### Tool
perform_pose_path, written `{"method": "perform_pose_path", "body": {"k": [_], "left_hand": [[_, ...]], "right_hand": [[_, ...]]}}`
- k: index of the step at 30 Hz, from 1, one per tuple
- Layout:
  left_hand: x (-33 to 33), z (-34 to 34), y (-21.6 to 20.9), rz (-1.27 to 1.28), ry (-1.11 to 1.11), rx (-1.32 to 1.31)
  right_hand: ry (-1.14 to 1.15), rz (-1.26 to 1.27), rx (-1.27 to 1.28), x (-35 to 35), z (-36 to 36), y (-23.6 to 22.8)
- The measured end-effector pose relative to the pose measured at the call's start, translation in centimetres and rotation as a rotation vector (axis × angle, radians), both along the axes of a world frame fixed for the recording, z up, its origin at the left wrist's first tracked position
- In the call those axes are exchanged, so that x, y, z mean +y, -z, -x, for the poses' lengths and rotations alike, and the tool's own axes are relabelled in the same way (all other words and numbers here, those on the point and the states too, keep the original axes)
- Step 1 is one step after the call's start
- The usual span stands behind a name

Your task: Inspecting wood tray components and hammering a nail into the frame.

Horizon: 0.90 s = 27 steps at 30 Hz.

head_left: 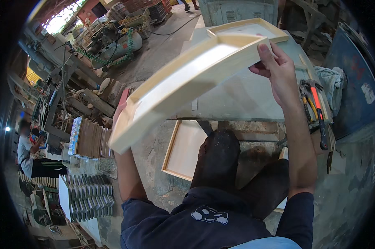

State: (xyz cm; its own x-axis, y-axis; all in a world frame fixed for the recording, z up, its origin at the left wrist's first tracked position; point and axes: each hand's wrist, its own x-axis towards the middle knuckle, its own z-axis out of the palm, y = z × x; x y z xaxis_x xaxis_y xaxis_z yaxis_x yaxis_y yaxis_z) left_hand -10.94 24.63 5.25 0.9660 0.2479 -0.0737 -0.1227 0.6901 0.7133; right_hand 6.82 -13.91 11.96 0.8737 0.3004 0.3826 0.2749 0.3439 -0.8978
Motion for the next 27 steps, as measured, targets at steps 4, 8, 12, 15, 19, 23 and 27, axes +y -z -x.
{"method": "perform_pose_path", "body": {"k": [4, 8, 12, 15, 19, 23, 27], "left_hand": [[4.3, -0.2, 3.0, -0.014, -0.162, -0.116], [2.4, -1.4, 1.1, -0.159, -0.166, -0.014], [2.1, -0.6, 0.9, -0.291, -0.213, -0.052], [1.6, -1.3, 0.0, -0.127, -0.259, -0.006], [6.4, -1.4, 3.3, -0.167, -0.041, -0.025], [5.8, -1.7, 4.0, -0.244, -0.161, 0.005], [4.1, -2.8, 3.0, -0.092, -0.032, 0.016]], "right_hand": [[-0.007, 0.036, 0.035, 0.0, 0.3, 1.5], [0.010, 0.043, 0.041, -0.7, 0.8, 2.7], [-0.016, 0.068, -0.016, -0.7, 1.5, 2.8], [0.051, 0.163, -0.104, -1.2, 1.7, 3.1], [0.375, 0.478, -0.404, -1.5, 2.9, 2.6], [0.627, 0.680, -1.022, -1.2, 5.1, 0.2], [0.550, 0.917, -1.181, -0.3, 5.9, 0.7]]}}
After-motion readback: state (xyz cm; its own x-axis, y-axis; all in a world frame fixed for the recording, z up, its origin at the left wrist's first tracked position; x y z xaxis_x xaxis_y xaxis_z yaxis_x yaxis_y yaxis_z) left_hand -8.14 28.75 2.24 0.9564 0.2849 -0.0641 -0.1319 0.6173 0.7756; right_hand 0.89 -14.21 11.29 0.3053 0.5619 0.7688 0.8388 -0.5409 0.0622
